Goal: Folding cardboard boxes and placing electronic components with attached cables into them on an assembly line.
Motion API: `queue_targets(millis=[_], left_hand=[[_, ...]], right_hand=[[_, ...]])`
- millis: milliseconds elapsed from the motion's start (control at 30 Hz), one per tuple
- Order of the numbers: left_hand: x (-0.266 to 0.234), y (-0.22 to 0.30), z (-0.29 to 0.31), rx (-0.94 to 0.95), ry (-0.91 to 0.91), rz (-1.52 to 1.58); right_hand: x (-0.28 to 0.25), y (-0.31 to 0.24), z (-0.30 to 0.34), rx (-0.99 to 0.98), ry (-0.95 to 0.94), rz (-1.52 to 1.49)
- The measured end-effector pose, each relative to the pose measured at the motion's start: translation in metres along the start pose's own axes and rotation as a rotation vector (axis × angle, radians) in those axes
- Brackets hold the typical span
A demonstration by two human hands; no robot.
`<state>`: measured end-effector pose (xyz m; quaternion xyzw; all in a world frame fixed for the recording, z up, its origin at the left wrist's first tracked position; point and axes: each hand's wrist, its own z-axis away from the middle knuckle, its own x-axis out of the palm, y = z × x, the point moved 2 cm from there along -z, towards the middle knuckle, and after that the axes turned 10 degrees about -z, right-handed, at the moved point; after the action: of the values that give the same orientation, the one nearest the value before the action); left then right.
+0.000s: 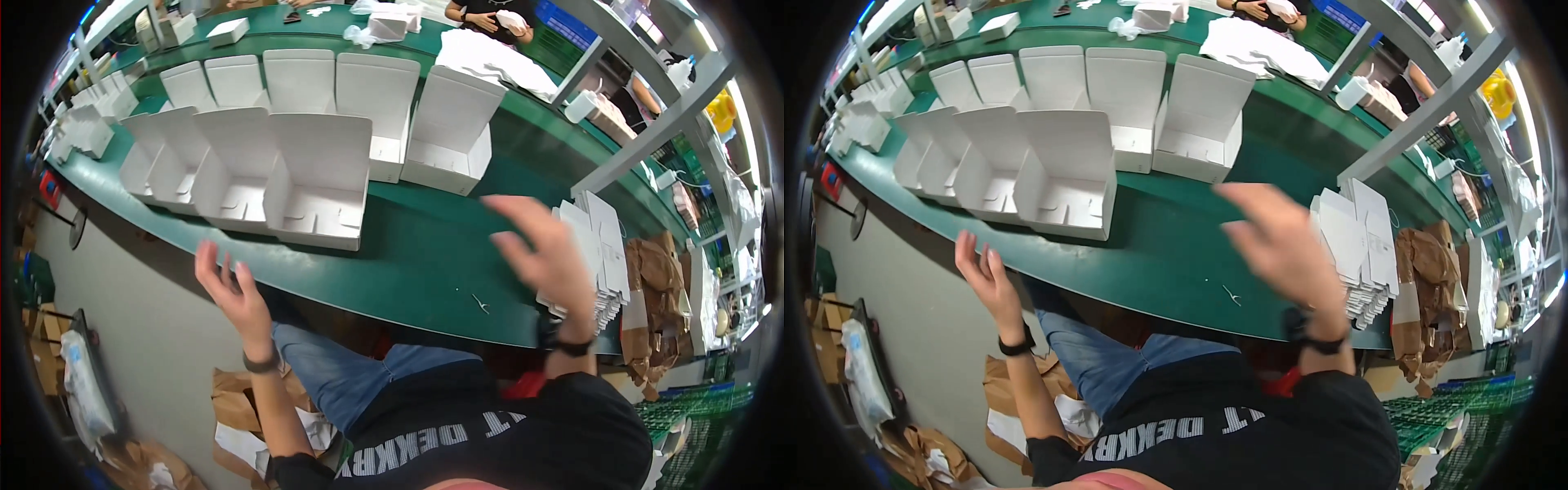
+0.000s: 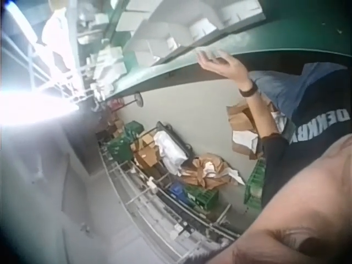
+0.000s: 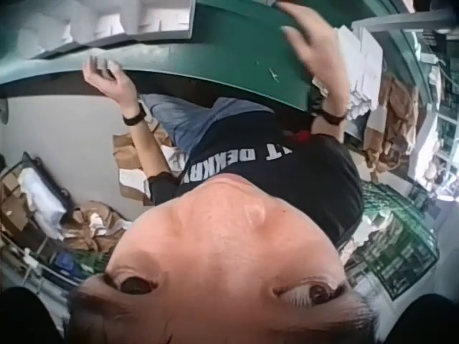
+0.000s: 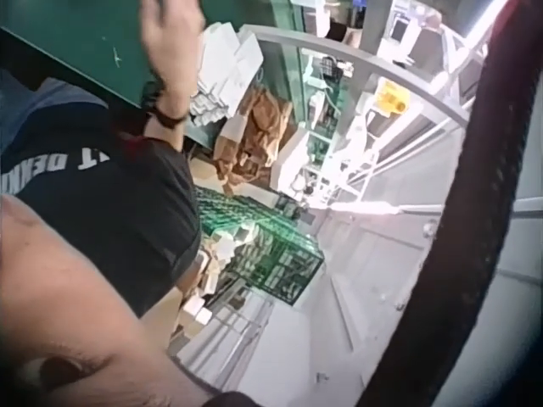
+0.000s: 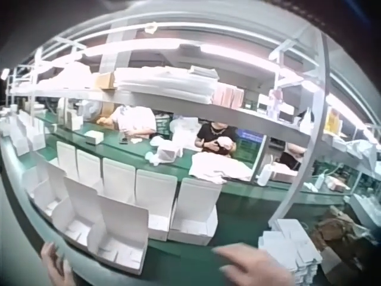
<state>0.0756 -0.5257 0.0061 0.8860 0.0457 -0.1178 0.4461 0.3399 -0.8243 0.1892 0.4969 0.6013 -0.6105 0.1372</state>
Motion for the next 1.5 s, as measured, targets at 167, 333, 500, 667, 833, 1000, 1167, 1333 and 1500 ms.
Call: queue_targets(millis=[167, 333, 500, 667, 833, 1000, 1167, 1333, 1500], left_hand=[[0.063, 0.078, 0.064, 0.074, -0.351, 0.283], [0.102, 0.105, 0.103, 0.164, -0.622, 0.104], [0.093, 0.115, 0.096, 0.047, -0.667, 0.163], [0.083, 0.116, 0.086, 0.1, -0.672, 0.324], [0.126, 0.172, 0.101, -0.341, -0.801, 1.503], [0.082, 0.124, 0.109, -0.751, -0.507, 1.633], [0.043, 0.034, 0.149, -0.584, -0.644, 0.869], [0.038, 0.12, 0.086, -0.334, -0.834, 0.969], [0.048, 0.111, 0.093, -0.288, -0.872, 0.758]], right_hand=[[-0.126, 0.205, 0.125, 0.503, -0.152, 0.331], [-0.118, 0.186, 0.117, 0.51, -0.096, 0.259], [-0.144, 0.141, 0.118, 0.544, 0.076, 0.287], [-0.183, 0.074, 0.13, 0.515, 0.432, -0.169], [-0.008, 0.103, 0.117, -0.051, 0.759, -1.351], [0.045, -0.011, 0.03, -0.06, 0.233, -1.225], [0.062, -0.02, 0.041, 0.176, -0.129, -1.255], [0.051, -0.021, 0.052, 0.128, 0.005, -1.365], [0.038, -0.012, 0.054, 0.024, -0.034, -1.235]])
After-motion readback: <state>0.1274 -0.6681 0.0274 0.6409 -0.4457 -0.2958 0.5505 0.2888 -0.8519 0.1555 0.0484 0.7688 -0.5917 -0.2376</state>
